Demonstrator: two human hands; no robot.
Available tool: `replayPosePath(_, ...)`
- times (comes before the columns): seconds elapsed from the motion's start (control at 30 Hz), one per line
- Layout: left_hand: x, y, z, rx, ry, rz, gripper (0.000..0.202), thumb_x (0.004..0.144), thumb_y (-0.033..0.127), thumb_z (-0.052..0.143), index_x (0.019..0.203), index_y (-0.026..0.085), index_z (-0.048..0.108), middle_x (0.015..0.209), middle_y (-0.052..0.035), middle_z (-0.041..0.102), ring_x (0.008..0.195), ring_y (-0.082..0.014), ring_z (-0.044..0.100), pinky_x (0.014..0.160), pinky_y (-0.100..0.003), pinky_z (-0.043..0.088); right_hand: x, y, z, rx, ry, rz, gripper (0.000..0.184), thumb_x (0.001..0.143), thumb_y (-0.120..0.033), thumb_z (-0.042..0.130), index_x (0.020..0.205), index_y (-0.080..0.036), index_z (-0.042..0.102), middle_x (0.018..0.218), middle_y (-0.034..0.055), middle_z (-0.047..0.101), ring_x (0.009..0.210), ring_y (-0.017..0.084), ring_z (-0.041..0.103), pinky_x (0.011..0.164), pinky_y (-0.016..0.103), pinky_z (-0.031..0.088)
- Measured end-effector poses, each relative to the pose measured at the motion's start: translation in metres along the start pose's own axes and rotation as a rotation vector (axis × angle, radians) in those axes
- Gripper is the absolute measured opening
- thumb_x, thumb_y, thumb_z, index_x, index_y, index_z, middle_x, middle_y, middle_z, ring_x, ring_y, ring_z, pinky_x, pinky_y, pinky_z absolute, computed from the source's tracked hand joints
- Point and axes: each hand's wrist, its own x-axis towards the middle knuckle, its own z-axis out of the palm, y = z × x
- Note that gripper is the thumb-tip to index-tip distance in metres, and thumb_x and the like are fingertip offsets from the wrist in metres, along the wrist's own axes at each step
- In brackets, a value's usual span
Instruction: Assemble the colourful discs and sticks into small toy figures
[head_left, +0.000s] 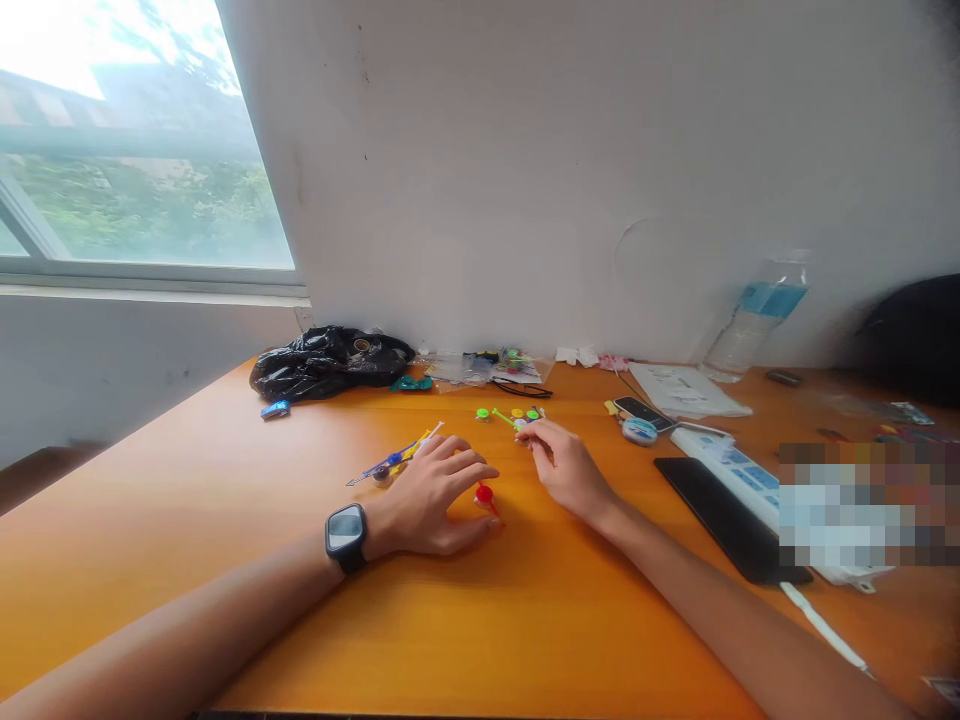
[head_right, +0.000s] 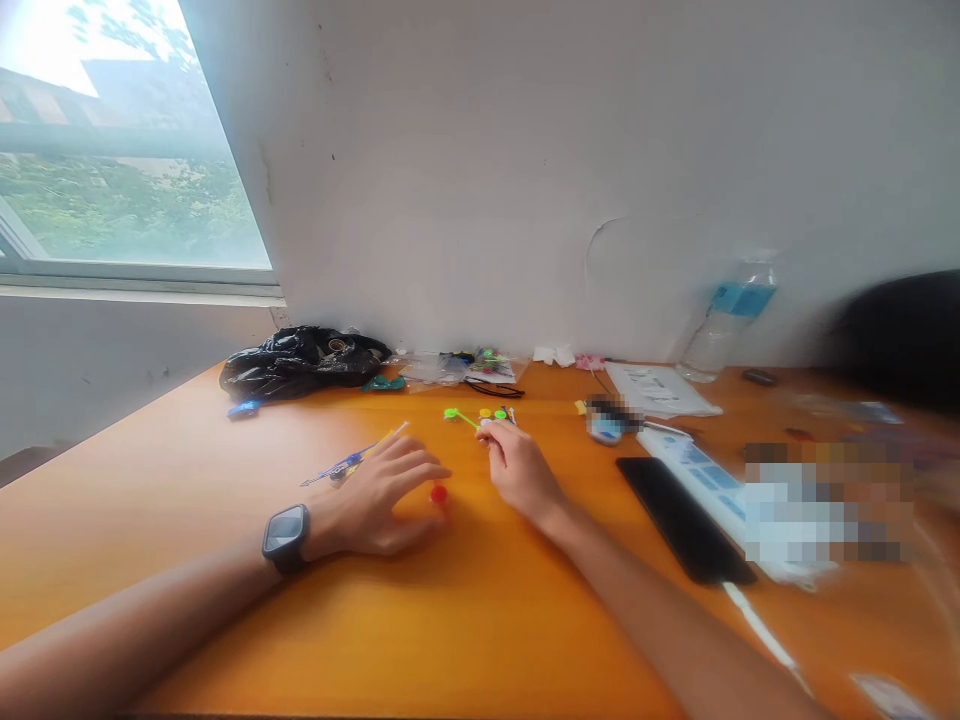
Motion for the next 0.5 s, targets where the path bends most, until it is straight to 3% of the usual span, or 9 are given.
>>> replayPosePath(0.23,0.0000,0.0006,0.0002,0.004,0.002,-0.002,0.040,0.093,0.050,0.067,0.123,0.023,0.066,0.108,-0.0089,0.075,0.100,-0.0287,0.062,0.103,-0.052,0.043,0.0026,0.0015,0.0031,0.051,0.053,-0.036,0.027,0.100,-0.023,0.049,0.099,-0.021,0.076,0.109,0.0118,0.072,0.106,0.026,0.069,0.096,0.040,0.055)
replayPosePath(0.5,0.0001,0.0001,0.0000,0.004,-0.006,0.002,0.040,0.093,0.050,0.067,0.123,0.025,0.067,0.108,-0.0084,0.075,0.100,-0.0285,0.062,0.103,-0.052,0.044,0.0018,0.0044,0.0056,0.028,0.046,-0.037,0.039,0.102,-0.020,0.041,0.113,-0.023,0.078,0.117,0.0121,0.070,0.109,0.025,0.068,0.098,0.039,0.058)
